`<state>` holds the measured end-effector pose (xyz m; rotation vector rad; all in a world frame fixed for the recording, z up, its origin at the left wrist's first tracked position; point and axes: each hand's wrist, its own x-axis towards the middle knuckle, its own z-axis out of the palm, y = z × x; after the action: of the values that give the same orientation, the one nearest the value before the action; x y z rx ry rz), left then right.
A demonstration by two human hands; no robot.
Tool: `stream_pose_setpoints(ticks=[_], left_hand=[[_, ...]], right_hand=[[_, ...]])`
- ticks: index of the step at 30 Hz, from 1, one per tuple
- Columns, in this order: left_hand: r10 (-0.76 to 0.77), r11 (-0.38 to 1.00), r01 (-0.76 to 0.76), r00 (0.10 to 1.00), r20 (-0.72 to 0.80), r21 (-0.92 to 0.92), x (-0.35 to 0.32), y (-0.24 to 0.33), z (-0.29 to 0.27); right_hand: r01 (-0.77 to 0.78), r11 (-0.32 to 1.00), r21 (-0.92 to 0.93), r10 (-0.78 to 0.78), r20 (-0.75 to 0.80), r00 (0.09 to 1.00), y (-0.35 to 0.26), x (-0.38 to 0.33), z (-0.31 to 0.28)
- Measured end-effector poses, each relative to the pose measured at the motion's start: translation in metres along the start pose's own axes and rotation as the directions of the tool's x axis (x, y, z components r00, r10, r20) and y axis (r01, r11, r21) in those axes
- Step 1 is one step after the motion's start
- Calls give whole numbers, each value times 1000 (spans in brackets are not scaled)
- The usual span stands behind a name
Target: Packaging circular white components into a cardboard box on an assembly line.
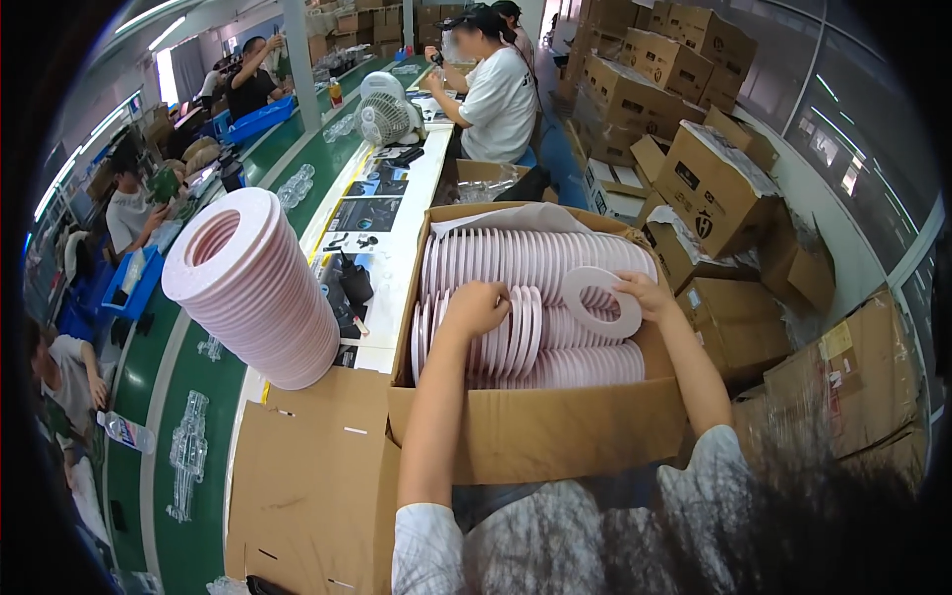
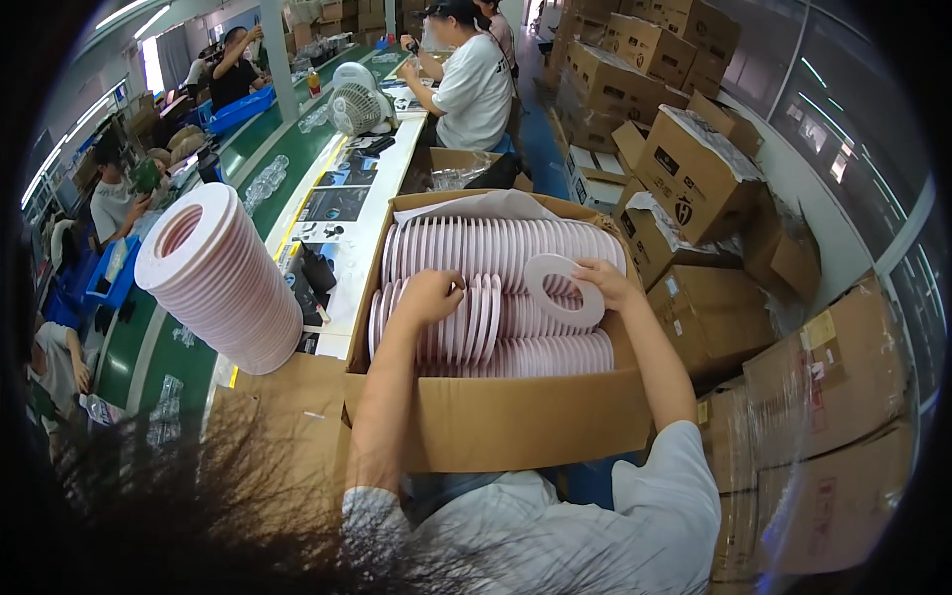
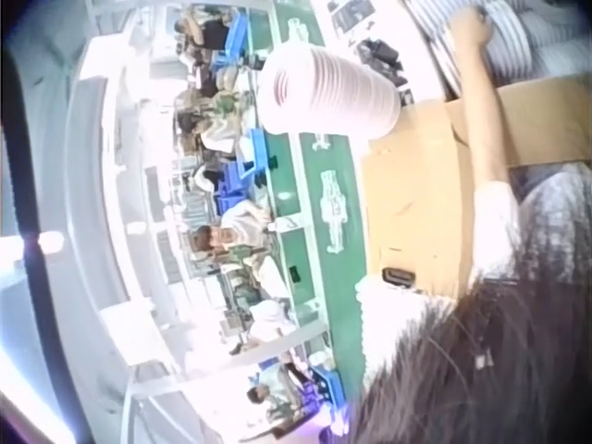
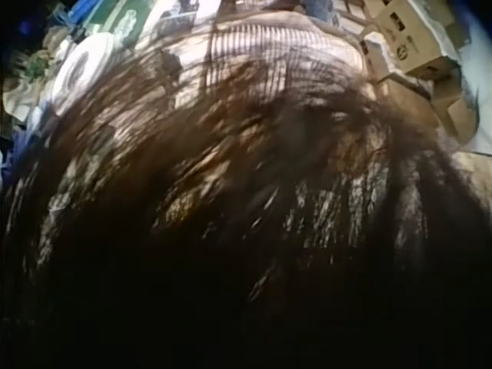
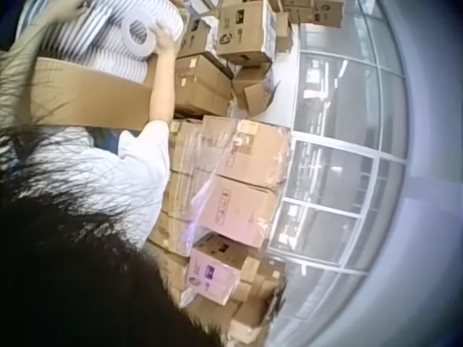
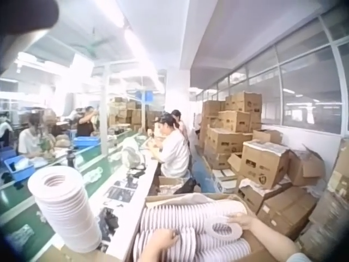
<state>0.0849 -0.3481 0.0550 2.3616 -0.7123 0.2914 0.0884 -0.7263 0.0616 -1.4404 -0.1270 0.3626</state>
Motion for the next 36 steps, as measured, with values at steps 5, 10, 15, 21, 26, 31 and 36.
stream_pose_setpoints(ticks=[5, 10, 15, 21, 26, 31, 36], left_hand=[[11, 1000, -11, 1000, -20, -9, -6, -6, -1], [10, 1000, -10, 997, -80, 6, -5, -1, -1], [24, 999, -29, 992, -123, -39, -5, 0, 3], [26, 999, -30, 994, -105, -37, 0, 9, -9], [-7, 1000, 6, 996, -89, -7, -6, -3, -11], [-18, 999, 14, 992, -126, -31, 6, -6, -1], [-8, 999, 5, 997, -78, -39, 7, -2, 3]], right_hand=[[430, 896, 108, -395, -250, 884, 0, 3, 29], [564, 802, 194, -545, -148, 825, -39, -17, 47], [285, 952, -110, -299, -140, 944, -4, 6, 22], [164, 745, -646, -558, -469, 685, -27, 21, 11], [69, -13, -998, -955, 32, 293, -56, 20, 58], [27, -521, -853, -452, 303, 839, -16, 36, -5], [32, -589, -807, -190, 178, 966, 0, 40, -8]])
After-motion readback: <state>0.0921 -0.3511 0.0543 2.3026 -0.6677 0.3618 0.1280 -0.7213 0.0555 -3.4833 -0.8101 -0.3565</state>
